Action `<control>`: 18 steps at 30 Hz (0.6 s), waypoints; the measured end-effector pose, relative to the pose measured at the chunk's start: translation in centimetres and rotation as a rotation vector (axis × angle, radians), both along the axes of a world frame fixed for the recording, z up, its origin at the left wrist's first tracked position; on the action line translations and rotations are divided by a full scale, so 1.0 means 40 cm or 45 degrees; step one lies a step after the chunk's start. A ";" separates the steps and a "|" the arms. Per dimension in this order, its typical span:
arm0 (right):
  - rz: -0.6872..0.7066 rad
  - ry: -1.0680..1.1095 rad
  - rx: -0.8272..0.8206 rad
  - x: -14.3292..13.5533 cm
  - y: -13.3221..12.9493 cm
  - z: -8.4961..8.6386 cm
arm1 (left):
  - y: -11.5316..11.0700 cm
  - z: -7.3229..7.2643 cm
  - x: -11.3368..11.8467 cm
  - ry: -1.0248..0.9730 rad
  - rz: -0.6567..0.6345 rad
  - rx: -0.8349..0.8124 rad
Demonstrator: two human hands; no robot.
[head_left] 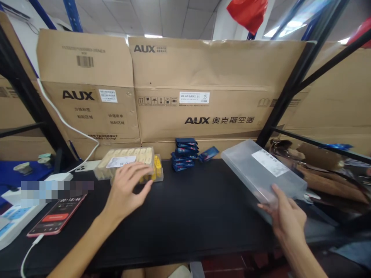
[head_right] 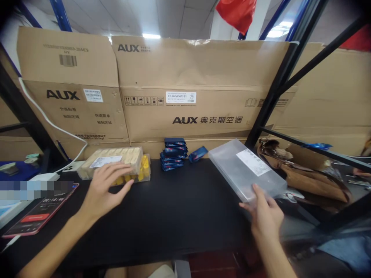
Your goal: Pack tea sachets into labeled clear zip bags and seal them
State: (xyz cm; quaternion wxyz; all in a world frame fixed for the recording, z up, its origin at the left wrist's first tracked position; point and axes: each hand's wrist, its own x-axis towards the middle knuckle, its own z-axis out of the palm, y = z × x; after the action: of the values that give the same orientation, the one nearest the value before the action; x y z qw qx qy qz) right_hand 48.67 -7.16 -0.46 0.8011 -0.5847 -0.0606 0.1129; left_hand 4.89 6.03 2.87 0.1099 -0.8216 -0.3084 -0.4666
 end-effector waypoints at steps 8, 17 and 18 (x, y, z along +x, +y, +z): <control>0.076 -0.075 -0.158 0.054 0.111 -0.036 | 0.100 -0.073 -0.131 0.467 0.307 -0.086; -0.135 -0.314 -0.643 0.131 0.099 -0.011 | 0.108 -0.093 -0.118 0.318 0.325 -0.031; -0.098 -0.313 -0.693 0.135 0.109 -0.009 | 0.107 -0.092 -0.117 0.310 0.329 -0.035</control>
State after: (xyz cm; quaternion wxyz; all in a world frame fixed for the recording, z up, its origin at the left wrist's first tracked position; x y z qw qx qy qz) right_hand 54.07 -2.81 -0.80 0.6052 -0.7891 -0.1025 0.0230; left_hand 0.19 10.32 -0.82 0.1942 -0.8269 -0.4022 -0.3415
